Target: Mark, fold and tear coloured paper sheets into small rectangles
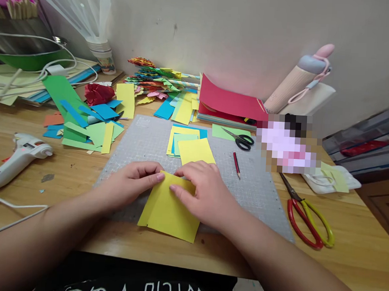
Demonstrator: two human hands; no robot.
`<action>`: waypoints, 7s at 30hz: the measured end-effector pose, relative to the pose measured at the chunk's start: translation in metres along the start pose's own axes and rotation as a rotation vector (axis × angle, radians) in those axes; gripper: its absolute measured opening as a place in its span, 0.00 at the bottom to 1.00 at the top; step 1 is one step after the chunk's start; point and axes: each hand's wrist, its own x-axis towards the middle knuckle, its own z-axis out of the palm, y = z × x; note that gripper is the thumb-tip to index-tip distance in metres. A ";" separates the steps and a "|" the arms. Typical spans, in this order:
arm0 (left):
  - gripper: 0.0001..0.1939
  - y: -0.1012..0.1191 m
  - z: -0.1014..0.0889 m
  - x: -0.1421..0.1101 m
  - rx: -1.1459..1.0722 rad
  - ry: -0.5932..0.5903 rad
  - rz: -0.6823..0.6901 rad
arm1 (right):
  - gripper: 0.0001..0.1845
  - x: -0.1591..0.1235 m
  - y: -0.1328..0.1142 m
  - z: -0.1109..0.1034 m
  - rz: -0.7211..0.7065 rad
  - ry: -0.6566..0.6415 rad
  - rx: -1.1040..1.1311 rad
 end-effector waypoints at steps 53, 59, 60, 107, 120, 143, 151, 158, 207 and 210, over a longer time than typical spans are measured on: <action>0.14 -0.022 0.000 -0.022 1.222 0.307 0.156 | 0.19 0.003 0.024 0.005 0.473 -0.109 0.089; 0.25 -0.024 0.008 -0.031 1.417 0.214 0.154 | 0.20 0.006 0.019 0.005 0.443 -0.074 -0.142; 0.25 -0.024 0.008 -0.031 1.424 0.207 0.152 | 0.19 0.007 0.019 0.005 0.424 -0.075 -0.179; 0.17 -0.035 0.010 -0.028 1.267 0.372 0.125 | 0.20 0.002 0.024 0.014 0.513 -0.163 0.129; 0.21 -0.027 0.011 -0.031 1.402 0.323 0.085 | 0.21 0.002 0.019 0.013 0.501 -0.183 0.040; 0.21 -0.023 -0.033 0.008 0.780 0.317 -0.003 | 0.14 -0.015 0.039 -0.007 0.471 -0.294 0.355; 0.08 -0.016 -0.035 0.027 0.718 0.189 0.013 | 0.14 -0.014 0.042 -0.005 0.478 -0.277 0.377; 0.16 -0.015 -0.045 0.018 0.424 0.255 -0.022 | 0.14 -0.013 0.041 -0.003 0.457 -0.260 0.448; 0.09 -0.040 0.010 -0.061 1.090 0.370 0.477 | 0.10 -0.020 0.013 0.035 -0.443 0.044 -0.247; 0.09 -0.038 0.015 -0.059 0.996 0.302 0.375 | 0.09 -0.019 0.013 0.036 -0.375 0.010 -0.162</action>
